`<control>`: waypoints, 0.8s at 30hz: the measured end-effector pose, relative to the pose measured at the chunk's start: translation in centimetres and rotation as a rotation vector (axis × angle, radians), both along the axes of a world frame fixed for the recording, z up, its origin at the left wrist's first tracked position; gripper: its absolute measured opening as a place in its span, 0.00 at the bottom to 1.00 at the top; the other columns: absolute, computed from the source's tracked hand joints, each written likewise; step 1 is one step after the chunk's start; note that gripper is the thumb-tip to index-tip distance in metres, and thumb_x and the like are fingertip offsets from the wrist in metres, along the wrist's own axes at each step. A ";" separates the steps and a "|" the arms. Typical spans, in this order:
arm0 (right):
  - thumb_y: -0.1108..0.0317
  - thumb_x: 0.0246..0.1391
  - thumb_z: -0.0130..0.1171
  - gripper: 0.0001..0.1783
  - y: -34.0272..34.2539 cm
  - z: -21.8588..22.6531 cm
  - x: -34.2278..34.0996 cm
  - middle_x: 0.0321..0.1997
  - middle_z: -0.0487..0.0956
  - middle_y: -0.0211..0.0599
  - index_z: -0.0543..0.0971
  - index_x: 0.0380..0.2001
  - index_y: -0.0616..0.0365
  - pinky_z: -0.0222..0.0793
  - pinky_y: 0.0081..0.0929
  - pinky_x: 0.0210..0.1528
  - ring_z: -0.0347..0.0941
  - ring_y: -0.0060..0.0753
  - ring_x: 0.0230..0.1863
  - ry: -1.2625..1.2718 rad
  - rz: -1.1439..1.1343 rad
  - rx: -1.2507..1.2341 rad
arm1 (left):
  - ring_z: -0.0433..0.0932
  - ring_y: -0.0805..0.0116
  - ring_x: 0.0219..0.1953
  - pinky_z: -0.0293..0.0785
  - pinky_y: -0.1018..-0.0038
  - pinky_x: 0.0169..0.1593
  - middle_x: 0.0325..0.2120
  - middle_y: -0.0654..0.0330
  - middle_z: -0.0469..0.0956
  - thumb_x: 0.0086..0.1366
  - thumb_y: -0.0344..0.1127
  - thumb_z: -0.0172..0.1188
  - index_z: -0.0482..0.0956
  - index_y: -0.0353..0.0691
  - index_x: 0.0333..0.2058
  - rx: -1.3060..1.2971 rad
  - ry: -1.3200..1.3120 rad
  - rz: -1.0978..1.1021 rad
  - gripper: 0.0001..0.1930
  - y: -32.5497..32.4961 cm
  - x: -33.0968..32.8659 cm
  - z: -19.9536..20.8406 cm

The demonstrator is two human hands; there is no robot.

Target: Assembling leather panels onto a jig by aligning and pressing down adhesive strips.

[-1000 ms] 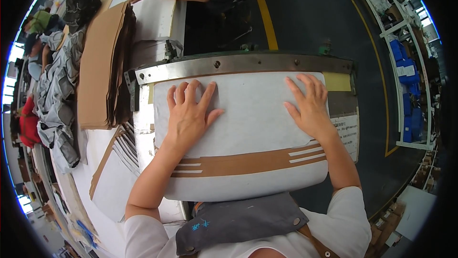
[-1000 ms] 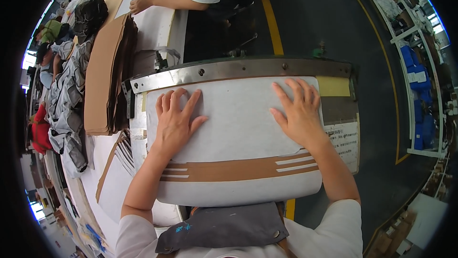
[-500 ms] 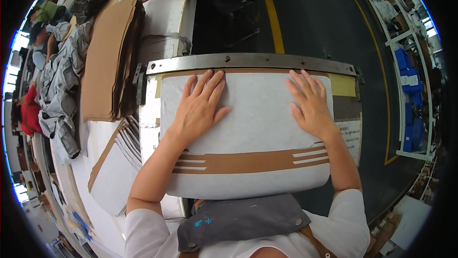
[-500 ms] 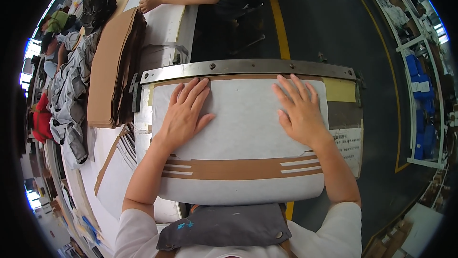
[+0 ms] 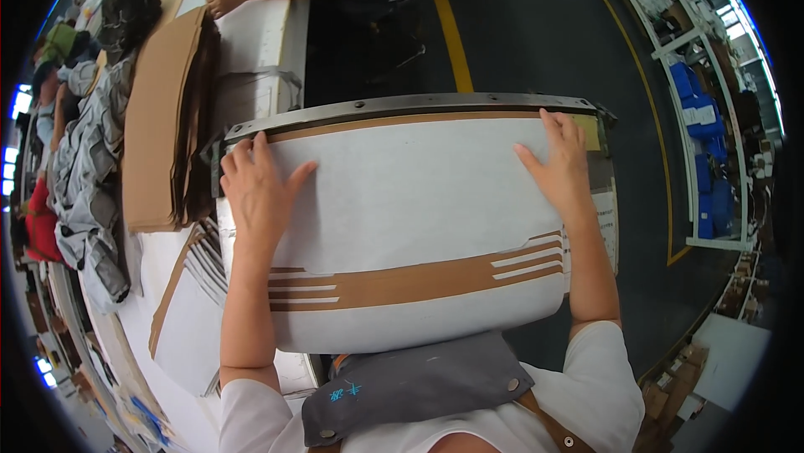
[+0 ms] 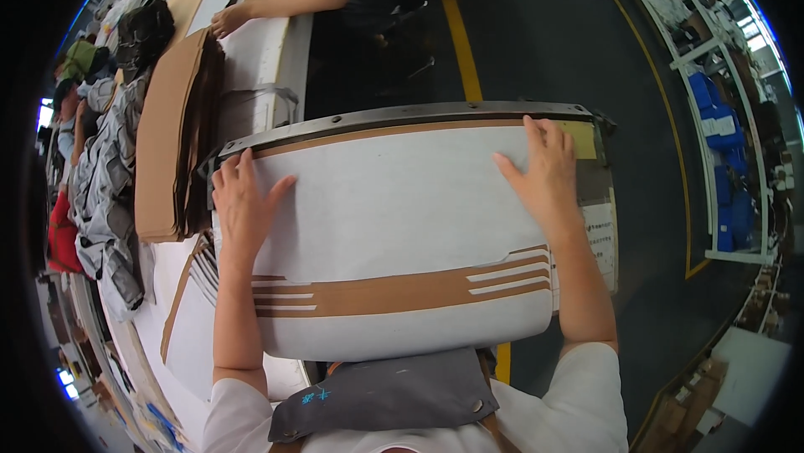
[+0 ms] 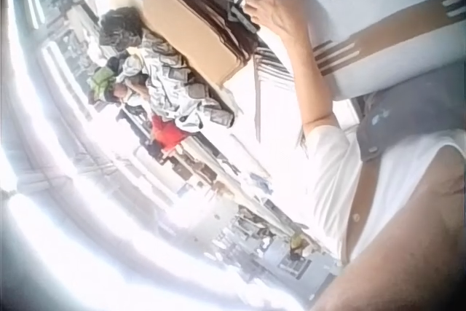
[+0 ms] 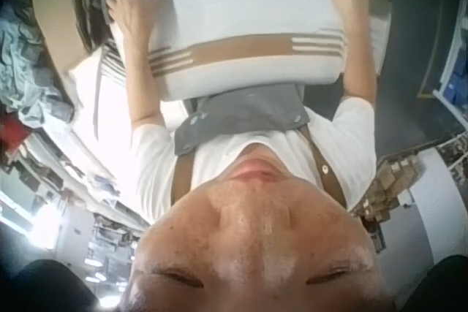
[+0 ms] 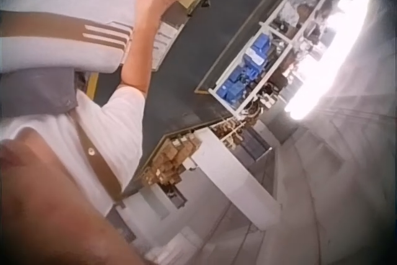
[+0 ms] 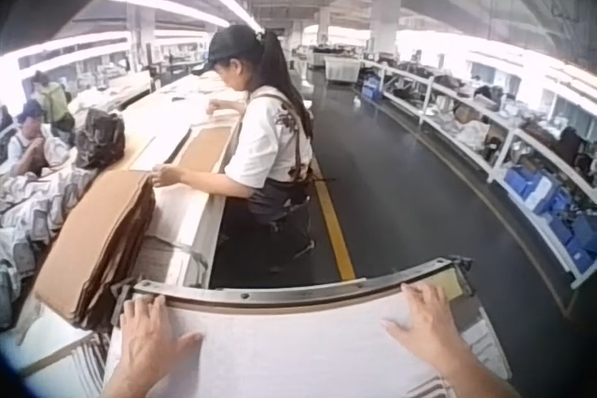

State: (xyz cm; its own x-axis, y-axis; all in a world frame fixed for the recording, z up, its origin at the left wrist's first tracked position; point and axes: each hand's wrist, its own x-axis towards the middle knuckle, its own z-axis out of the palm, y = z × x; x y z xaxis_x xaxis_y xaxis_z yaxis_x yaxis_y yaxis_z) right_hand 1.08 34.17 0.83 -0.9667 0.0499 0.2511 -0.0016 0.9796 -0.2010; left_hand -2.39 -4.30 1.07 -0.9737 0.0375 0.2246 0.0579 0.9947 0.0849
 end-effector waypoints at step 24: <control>0.67 0.58 0.62 0.11 -0.4 7.5 -0.2 0.31 0.81 0.29 0.79 0.37 0.65 0.66 0.14 0.31 0.71 0.12 0.29 -0.005 0.020 -0.929 | 0.79 0.73 0.32 0.76 0.78 0.39 0.31 0.59 0.80 0.50 0.23 0.68 0.72 0.31 0.56 1.246 -0.156 -0.061 0.31 -6.9 1.5 5.7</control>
